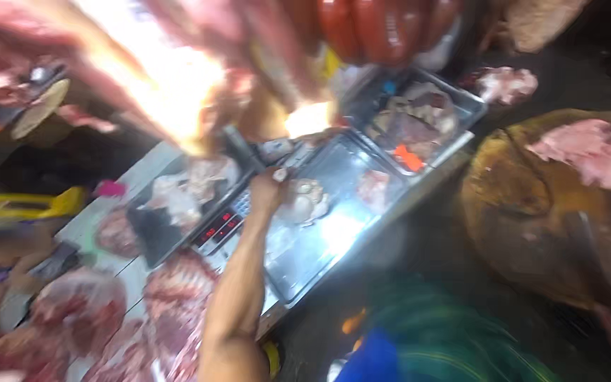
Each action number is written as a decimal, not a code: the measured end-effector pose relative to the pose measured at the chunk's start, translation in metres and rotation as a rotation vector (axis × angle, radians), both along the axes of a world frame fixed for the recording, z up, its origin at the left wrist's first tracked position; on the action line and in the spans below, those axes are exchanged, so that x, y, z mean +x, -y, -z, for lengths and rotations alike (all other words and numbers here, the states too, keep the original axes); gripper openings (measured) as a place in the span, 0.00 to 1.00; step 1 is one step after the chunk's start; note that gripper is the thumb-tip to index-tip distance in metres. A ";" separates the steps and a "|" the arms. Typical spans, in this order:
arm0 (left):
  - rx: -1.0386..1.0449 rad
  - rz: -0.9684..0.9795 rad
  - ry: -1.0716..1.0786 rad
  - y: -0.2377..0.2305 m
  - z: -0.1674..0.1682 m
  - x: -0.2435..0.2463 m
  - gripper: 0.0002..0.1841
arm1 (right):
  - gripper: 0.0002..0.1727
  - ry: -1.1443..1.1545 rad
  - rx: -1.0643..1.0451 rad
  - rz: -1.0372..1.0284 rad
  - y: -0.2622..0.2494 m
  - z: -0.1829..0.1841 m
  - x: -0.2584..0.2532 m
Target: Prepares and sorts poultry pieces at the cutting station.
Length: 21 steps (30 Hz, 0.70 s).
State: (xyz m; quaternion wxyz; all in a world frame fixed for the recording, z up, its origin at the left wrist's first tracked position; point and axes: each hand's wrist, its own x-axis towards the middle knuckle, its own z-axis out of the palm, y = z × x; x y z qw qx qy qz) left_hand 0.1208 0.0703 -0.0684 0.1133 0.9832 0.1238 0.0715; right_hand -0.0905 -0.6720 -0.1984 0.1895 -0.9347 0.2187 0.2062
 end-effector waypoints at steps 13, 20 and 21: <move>-0.426 0.241 0.189 0.392 -0.125 -0.014 0.27 | 0.35 -0.112 0.558 0.079 0.034 -0.008 -0.008; -1.017 0.623 0.131 0.510 0.023 -0.008 0.17 | 0.35 -0.023 0.434 0.109 0.113 0.001 0.012; -1.042 0.630 0.058 0.517 0.051 -0.014 0.17 | 0.36 -0.013 0.417 0.125 0.127 0.000 0.018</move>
